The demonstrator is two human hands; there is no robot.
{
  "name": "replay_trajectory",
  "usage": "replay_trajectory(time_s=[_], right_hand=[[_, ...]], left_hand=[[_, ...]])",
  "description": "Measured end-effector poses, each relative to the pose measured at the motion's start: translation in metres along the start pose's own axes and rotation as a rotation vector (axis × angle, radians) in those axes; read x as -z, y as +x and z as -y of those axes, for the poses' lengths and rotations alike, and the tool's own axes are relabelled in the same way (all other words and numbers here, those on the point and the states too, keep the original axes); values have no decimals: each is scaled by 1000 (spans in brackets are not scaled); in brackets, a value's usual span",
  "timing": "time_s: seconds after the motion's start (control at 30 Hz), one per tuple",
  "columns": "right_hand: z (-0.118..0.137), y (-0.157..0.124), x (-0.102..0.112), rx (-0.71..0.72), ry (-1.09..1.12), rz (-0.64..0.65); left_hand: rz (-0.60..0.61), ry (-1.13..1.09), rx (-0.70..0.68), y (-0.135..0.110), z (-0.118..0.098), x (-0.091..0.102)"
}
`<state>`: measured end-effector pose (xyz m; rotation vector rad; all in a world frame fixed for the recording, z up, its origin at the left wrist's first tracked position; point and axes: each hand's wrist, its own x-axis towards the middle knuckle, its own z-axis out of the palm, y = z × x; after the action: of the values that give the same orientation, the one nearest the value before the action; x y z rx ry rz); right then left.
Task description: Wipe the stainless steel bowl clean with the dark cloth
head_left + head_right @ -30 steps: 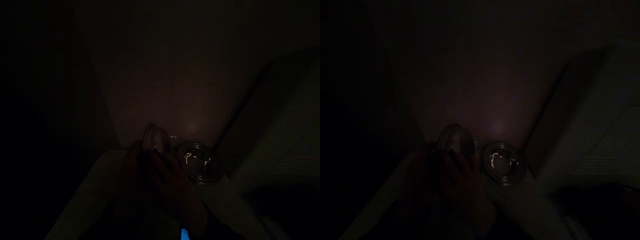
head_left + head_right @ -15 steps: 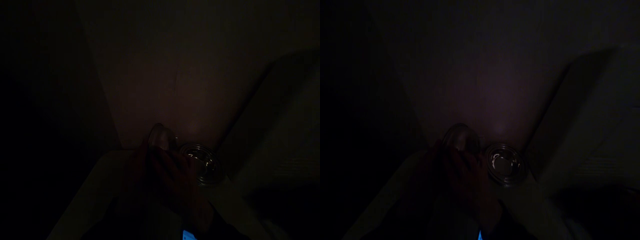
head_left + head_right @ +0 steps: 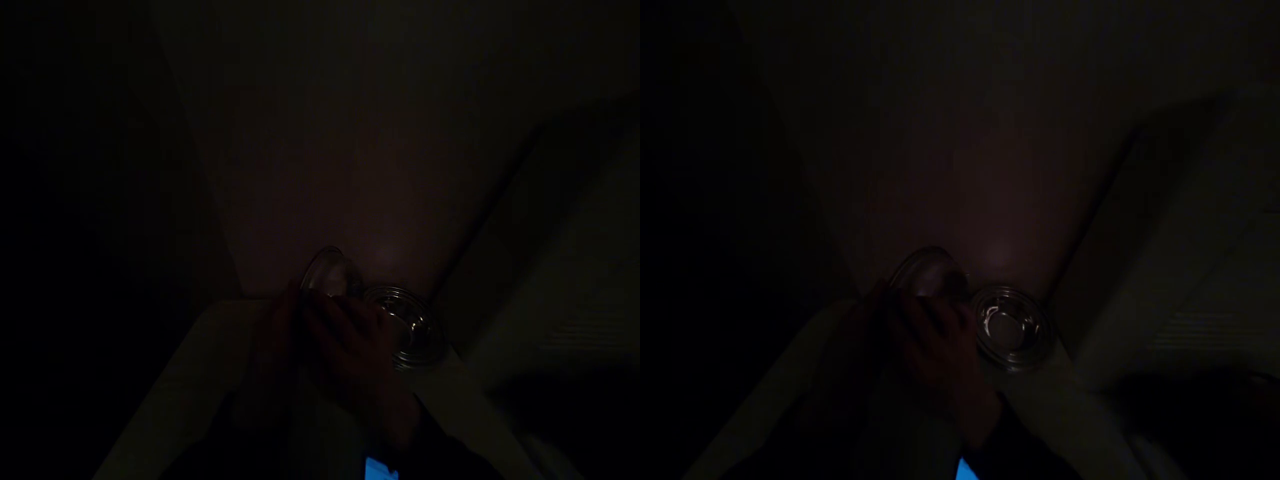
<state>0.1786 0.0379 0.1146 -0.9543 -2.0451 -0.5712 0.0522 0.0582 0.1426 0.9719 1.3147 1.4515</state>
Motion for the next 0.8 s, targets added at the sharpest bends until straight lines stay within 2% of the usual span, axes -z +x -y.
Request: replay_trajectory(time_s=[0.07,0.17,0.27,0.5,0.7,0.8], right_hand=[[-7,3,2,-48,-5,-9],[-25,9,6,-207,9,-3],[-32,12,8,-314,29,-1],[-6,5,-2,-79,55,-1],[-27,11,2,-293,53,10],[-20,9,2,-195,50,28]], left_hand=[[16,3,60,-4,-7,0],[73,-21,164,-8,-14,-2],[99,-54,193,-6,-13,-4],[48,-153,204,-7,-13,-6],[165,-80,226,-9,-14,-11],[82,-32,97,-7,-6,-11]])
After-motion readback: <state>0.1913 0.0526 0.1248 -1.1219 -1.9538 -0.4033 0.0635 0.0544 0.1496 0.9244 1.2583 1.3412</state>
